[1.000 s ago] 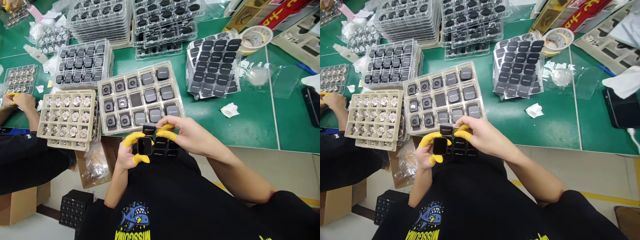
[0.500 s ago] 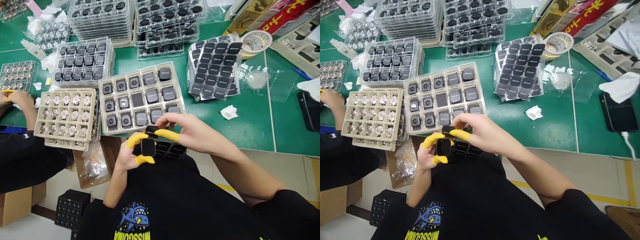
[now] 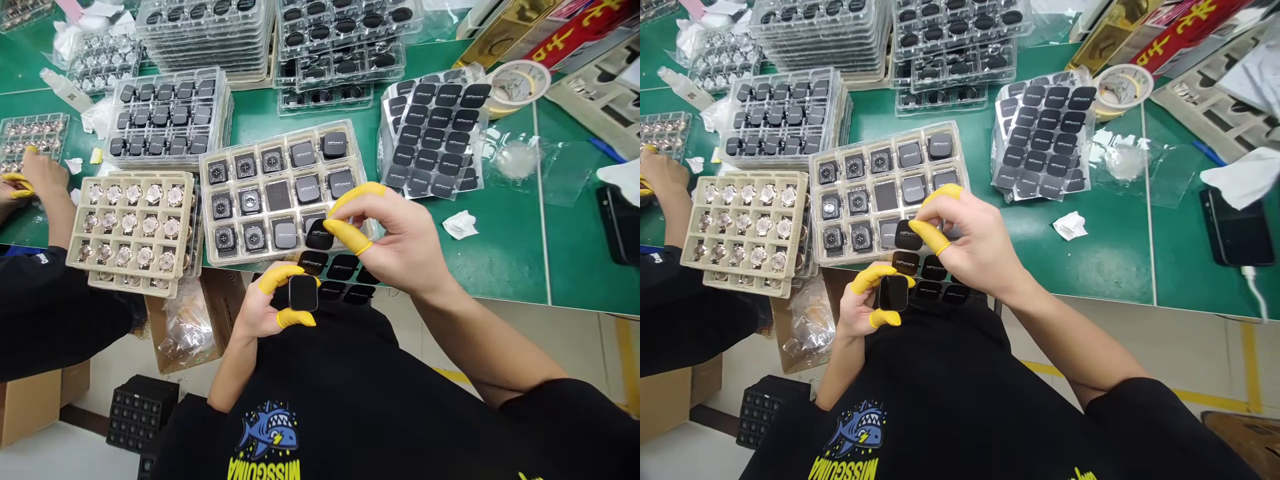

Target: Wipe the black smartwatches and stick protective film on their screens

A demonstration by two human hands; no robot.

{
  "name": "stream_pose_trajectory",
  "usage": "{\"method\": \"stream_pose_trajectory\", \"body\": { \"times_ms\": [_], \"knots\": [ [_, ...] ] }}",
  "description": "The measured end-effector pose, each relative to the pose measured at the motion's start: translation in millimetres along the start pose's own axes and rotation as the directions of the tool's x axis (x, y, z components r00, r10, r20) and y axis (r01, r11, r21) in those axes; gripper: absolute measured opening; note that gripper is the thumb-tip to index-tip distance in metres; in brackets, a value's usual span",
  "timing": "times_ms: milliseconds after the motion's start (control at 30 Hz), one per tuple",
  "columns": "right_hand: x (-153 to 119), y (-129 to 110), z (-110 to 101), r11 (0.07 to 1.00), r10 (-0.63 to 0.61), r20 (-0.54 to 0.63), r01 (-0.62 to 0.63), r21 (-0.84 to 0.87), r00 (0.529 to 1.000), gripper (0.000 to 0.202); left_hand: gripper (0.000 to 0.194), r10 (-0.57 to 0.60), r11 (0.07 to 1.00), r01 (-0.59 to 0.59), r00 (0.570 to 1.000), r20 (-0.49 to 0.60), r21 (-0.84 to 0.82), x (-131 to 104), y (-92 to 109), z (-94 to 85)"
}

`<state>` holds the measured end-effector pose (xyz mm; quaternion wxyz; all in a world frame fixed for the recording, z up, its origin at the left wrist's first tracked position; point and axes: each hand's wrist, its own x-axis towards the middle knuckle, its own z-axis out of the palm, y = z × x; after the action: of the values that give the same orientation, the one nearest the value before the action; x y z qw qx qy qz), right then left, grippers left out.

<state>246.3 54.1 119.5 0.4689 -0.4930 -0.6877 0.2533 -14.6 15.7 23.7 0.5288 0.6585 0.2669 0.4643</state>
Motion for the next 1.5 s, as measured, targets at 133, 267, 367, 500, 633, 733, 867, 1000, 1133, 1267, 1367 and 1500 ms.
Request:
{"method": "stream_pose_trajectory", "body": {
  "times_ms": [133,267,367,500,633,733,867,1000,1133,1267,1367,1500],
  "knots": [
    [0.1,4.6,0.0,1.000,0.014,-0.123,-0.011,0.025,0.992,0.016,0.081,-0.014,0.999,0.014,1.000,-0.010,-0.030,-0.5,-1.0,2.4],
    [-1.6,-0.2,-8.5,0.999,0.029,-0.268,-0.018,0.046,0.963,0.017,0.079,-0.053,0.996,0.052,0.998,-0.015,-0.079,-0.8,-0.7,2.2],
    [-2.4,-12.6,-19.8,0.991,0.073,-0.255,-0.040,0.130,0.964,0.017,0.078,-0.070,0.993,0.068,0.997,-0.018,-0.092,-0.2,-0.7,1.4],
    [-1.2,-28.6,-28.5,0.938,0.117,0.128,-0.152,0.310,0.985,0.019,0.080,-0.045,0.996,0.043,0.999,-0.020,-0.077,2.5,-3.2,-0.3],
    [1.6,-33.9,-23.9,0.919,0.122,0.414,-0.260,0.297,0.902,0.029,0.083,-0.046,0.999,0.046,0.999,-0.027,-0.011,3.3,-8.7,-2.1],
    [1.8,-35.5,-17.5,0.911,0.153,0.444,-0.300,0.282,0.883,0.027,0.086,-0.043,0.999,0.044,0.999,-0.030,0.006,2.3,-12.7,-2.2],
    [-0.2,-37.0,-9.9,0.921,0.146,0.437,-0.283,0.267,0.887,0.017,0.092,0.018,0.996,-0.014,0.999,-0.049,0.085,3.3,-14.0,-2.4],
    [-1.6,-34.6,-4.7,0.930,0.139,0.435,-0.268,0.252,0.890,0.014,0.090,0.075,0.991,-0.070,0.996,-0.041,0.113,6.6,-11.5,-3.9],
    [-1.5,-32.3,-2.7,0.934,0.154,0.443,-0.276,0.225,0.883,0.015,0.087,0.088,0.991,-0.083,0.995,-0.043,0.107,7.6,-9.6,-4.8],
    [-1.4,-33.1,-1.5,0.935,0.149,0.437,-0.270,0.229,0.887,0.016,0.089,0.041,0.992,-0.036,0.998,-0.038,0.118,6.4,-10.0,-4.6],
    [-2.1,-33.4,0.6,0.933,0.146,0.432,-0.269,0.239,0.890,0.017,0.089,0.005,0.993,0.000,0.999,-0.044,0.120,5.5,-10.8,-4.8],
    [-3.7,-32.0,3.8,0.929,0.143,0.423,-0.269,0.255,0.895,0.017,0.090,-0.011,0.994,0.016,0.999,-0.043,0.109,4.5,-10.9,-5.6]
  ]
}}
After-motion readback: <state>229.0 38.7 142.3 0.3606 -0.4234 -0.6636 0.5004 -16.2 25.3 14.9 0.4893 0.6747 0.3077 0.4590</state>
